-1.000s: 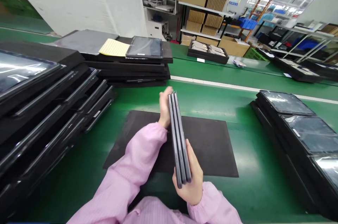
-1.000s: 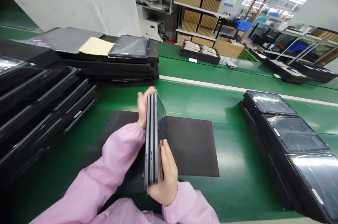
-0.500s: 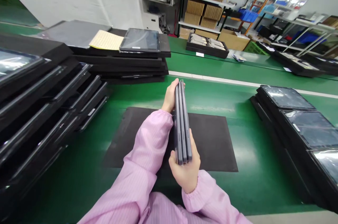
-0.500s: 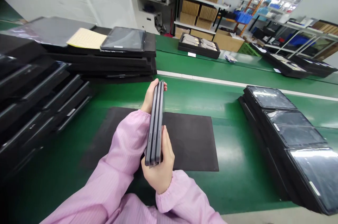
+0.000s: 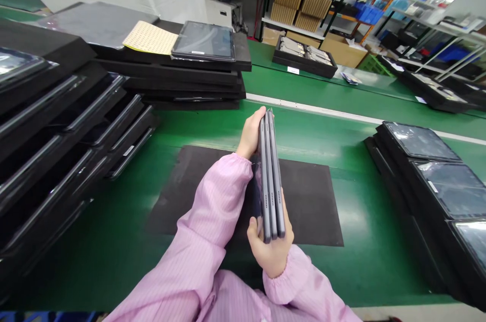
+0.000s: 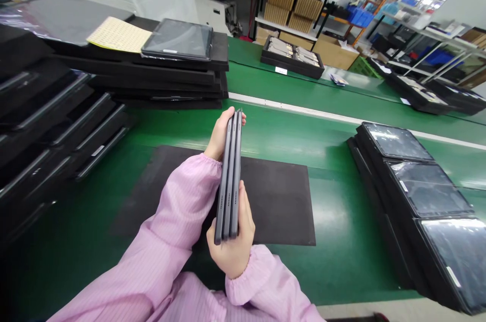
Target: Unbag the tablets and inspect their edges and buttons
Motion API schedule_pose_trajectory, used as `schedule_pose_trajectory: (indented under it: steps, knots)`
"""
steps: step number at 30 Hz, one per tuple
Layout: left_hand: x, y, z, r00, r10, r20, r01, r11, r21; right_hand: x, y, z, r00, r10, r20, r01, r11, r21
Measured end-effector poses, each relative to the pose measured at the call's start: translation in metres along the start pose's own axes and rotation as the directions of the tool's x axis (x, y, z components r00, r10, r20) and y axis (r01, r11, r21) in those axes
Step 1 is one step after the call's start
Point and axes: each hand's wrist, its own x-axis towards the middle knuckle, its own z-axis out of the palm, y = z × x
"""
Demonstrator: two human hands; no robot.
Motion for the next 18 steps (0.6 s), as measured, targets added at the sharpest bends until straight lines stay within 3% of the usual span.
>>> schedule_pose_trajectory:
  steps: [3,12,18]
  knots:
    - [-0.001,0.0,0.0,1.0,0.004,-0.002,-0.004,1.0,0.014,-0.001,0.0,0.001,0.997,-0.04,-0.064,0.042,0.999,0.018]
    - [-0.017,0.012,-0.003,0.994,0.095,-0.05,-0.093,0.995,0.031,-0.012,0.003,-0.002,0.993,-0.104,-0.057,0.105,0.994,0.019]
    - [-0.032,0.025,0.0,0.984,0.178,-0.029,-0.176,0.983,0.051,-0.028,0.008,0.009,0.972,-0.087,-0.218,0.093,0.996,0.016]
